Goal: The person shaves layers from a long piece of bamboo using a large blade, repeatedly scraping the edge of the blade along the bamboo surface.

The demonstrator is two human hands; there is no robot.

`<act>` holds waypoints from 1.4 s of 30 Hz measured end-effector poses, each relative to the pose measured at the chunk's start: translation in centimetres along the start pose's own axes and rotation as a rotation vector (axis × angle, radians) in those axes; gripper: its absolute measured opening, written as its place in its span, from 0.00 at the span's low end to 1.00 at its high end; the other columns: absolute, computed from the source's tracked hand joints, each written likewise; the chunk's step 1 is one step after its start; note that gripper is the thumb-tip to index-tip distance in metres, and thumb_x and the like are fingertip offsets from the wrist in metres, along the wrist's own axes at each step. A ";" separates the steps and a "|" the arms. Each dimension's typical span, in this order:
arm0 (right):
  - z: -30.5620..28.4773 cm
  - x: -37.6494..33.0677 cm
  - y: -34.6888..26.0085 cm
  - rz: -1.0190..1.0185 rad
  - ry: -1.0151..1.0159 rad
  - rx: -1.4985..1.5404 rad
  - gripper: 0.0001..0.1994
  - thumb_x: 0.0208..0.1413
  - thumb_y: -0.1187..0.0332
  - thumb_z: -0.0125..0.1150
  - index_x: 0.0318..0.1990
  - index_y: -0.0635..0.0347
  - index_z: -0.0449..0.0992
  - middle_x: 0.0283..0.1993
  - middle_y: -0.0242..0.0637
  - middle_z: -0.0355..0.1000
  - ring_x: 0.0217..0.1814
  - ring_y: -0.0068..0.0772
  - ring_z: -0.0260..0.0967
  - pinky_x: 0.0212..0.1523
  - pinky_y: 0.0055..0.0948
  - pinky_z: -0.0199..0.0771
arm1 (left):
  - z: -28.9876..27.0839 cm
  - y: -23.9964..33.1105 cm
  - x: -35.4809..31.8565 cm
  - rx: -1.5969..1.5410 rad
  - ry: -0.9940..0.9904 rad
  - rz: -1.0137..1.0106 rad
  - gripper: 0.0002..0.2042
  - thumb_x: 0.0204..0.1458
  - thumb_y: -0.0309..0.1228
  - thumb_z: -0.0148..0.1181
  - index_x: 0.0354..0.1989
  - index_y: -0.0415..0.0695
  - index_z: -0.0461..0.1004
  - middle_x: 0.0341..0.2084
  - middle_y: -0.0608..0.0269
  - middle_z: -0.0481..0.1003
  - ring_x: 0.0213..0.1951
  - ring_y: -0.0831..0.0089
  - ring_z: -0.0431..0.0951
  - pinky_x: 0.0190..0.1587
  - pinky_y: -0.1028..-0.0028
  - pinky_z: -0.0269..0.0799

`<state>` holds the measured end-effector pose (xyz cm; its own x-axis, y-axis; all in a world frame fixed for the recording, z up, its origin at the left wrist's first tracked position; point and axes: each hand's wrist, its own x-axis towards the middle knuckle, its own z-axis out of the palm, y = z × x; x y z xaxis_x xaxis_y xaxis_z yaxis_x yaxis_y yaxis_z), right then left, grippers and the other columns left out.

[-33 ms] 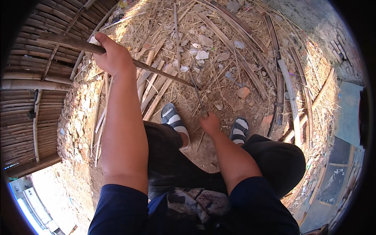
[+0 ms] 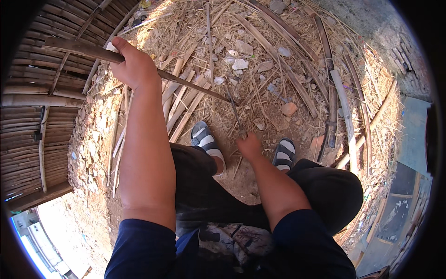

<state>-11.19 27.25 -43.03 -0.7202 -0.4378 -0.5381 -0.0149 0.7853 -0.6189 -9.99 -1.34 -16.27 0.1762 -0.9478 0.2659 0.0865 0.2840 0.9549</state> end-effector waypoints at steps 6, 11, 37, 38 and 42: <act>2.7 3.4 3.6 0.071 -0.017 0.337 0.18 0.51 0.61 0.61 0.43 0.67 0.72 0.29 0.44 0.75 0.28 0.46 0.73 0.32 0.39 0.74 | 0.6 0.0 -0.5 0.006 -0.019 -0.046 0.27 0.62 0.53 0.51 0.33 0.35 0.66 0.22 0.66 0.65 0.25 0.74 0.62 0.30 0.69 0.63; -1.1 2.6 -5.7 -0.054 0.009 0.547 0.15 0.53 0.63 0.59 0.40 0.67 0.70 0.31 0.49 0.76 0.36 0.59 0.75 0.38 0.45 0.74 | -0.4 -1.3 1.4 -0.014 0.019 -0.054 0.27 0.61 0.54 0.51 0.48 0.38 0.65 0.25 0.65 0.64 0.21 0.75 0.60 0.25 0.68 0.58; -2.8 1.3 -10.3 -0.463 0.276 0.473 0.22 0.53 0.60 0.64 0.50 0.66 0.70 0.35 0.52 0.77 0.36 0.55 0.77 0.39 0.44 0.75 | -0.3 -0.3 0.4 -0.016 -0.004 -0.048 0.25 0.62 0.52 0.51 0.27 0.39 0.64 0.18 0.68 0.61 0.21 0.75 0.59 0.25 0.69 0.59; -2.1 1.2 -9.4 -0.420 0.271 0.400 0.21 0.53 0.61 0.64 0.49 0.66 0.70 0.34 0.52 0.77 0.37 0.54 0.77 0.39 0.44 0.75 | -0.4 -0.2 0.3 -0.006 0.009 -0.053 0.25 0.62 0.52 0.51 0.28 0.38 0.65 0.18 0.68 0.61 0.21 0.76 0.59 0.25 0.69 0.58; 2.0 0.6 -0.9 -0.059 -0.029 -0.136 0.20 0.52 0.63 0.63 0.48 0.65 0.67 0.38 0.57 0.76 0.45 0.62 0.74 0.46 0.49 0.73 | 0.6 2.2 -1.6 -0.023 0.058 -0.230 0.25 0.62 0.53 0.50 0.36 0.37 0.66 0.19 0.68 0.60 0.21 0.76 0.59 0.25 0.69 0.58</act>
<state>-10.22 25.44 -43.90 -0.6950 -0.4961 -0.5205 -0.1521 0.8089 -0.5680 -10.71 0.70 -14.51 0.2048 -0.9782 0.0329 0.1535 0.0653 0.9860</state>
